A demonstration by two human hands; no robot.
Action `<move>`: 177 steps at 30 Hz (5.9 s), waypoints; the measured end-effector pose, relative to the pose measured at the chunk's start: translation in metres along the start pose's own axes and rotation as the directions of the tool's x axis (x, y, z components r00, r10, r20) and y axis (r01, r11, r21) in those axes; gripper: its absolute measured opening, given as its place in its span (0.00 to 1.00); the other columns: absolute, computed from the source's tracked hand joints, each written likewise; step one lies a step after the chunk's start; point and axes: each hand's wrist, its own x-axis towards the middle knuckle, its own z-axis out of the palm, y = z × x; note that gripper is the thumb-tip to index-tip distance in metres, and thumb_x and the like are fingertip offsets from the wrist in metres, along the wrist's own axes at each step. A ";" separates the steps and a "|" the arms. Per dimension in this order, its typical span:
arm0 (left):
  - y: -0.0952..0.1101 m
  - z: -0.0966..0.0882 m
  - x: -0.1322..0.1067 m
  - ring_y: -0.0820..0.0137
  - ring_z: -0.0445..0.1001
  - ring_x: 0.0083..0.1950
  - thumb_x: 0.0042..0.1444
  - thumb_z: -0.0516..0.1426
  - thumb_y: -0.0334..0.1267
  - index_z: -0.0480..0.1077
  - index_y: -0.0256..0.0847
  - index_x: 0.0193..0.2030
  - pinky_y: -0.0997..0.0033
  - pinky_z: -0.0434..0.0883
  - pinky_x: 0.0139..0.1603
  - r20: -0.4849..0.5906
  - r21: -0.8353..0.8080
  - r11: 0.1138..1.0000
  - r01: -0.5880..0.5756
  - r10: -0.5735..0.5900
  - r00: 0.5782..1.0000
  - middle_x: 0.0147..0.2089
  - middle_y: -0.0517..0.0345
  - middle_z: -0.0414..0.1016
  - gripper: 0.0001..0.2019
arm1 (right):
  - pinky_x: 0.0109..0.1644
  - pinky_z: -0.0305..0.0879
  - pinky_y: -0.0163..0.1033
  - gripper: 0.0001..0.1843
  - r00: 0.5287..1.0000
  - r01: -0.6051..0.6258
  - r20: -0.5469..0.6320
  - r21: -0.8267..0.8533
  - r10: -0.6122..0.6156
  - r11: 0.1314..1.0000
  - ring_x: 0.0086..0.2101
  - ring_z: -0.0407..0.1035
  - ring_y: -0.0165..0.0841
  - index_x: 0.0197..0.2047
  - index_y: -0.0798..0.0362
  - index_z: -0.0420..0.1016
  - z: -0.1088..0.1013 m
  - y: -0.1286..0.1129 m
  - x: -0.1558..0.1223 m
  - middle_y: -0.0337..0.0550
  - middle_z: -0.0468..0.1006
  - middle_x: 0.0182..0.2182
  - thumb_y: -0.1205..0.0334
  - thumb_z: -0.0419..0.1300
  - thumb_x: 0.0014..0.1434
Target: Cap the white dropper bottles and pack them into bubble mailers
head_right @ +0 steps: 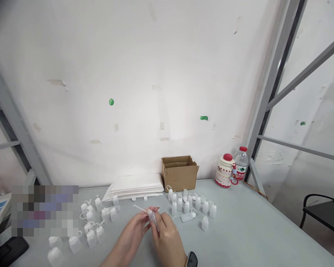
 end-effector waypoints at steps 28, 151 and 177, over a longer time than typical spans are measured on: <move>0.000 0.002 0.001 0.61 0.67 0.48 0.45 0.54 0.40 0.74 0.36 0.33 0.66 0.63 0.43 0.041 -0.003 0.997 0.078 -0.078 0.996 0.41 0.50 0.76 0.13 | 0.22 0.51 0.31 0.22 0.657 -0.719 0.608 0.683 0.445 0.129 0.16 0.55 0.23 0.18 0.57 0.70 -0.011 -0.018 0.023 0.34 0.64 0.13 0.45 0.63 0.42; -0.005 0.006 -0.004 0.58 0.68 0.52 0.43 0.56 0.38 0.75 0.38 0.37 0.63 0.61 0.50 0.028 -0.135 0.990 0.030 -0.026 0.999 0.41 0.50 0.78 0.13 | 0.28 0.62 0.35 0.13 0.818 -0.568 0.247 0.494 0.520 0.659 0.24 0.64 0.31 0.27 0.53 0.72 -0.009 -0.025 0.014 0.40 0.72 0.23 0.51 0.60 0.48; 0.001 -0.040 0.031 0.54 0.50 0.63 0.45 0.59 0.43 0.71 0.44 0.47 0.56 0.38 0.63 0.014 0.797 0.517 -0.312 0.500 0.866 0.58 0.48 0.63 0.20 | 0.22 0.59 0.32 0.20 0.618 -0.670 0.539 0.742 0.573 0.025 0.16 0.63 0.23 0.24 0.58 0.71 -0.008 -0.007 0.026 0.38 0.73 0.20 0.50 0.69 0.37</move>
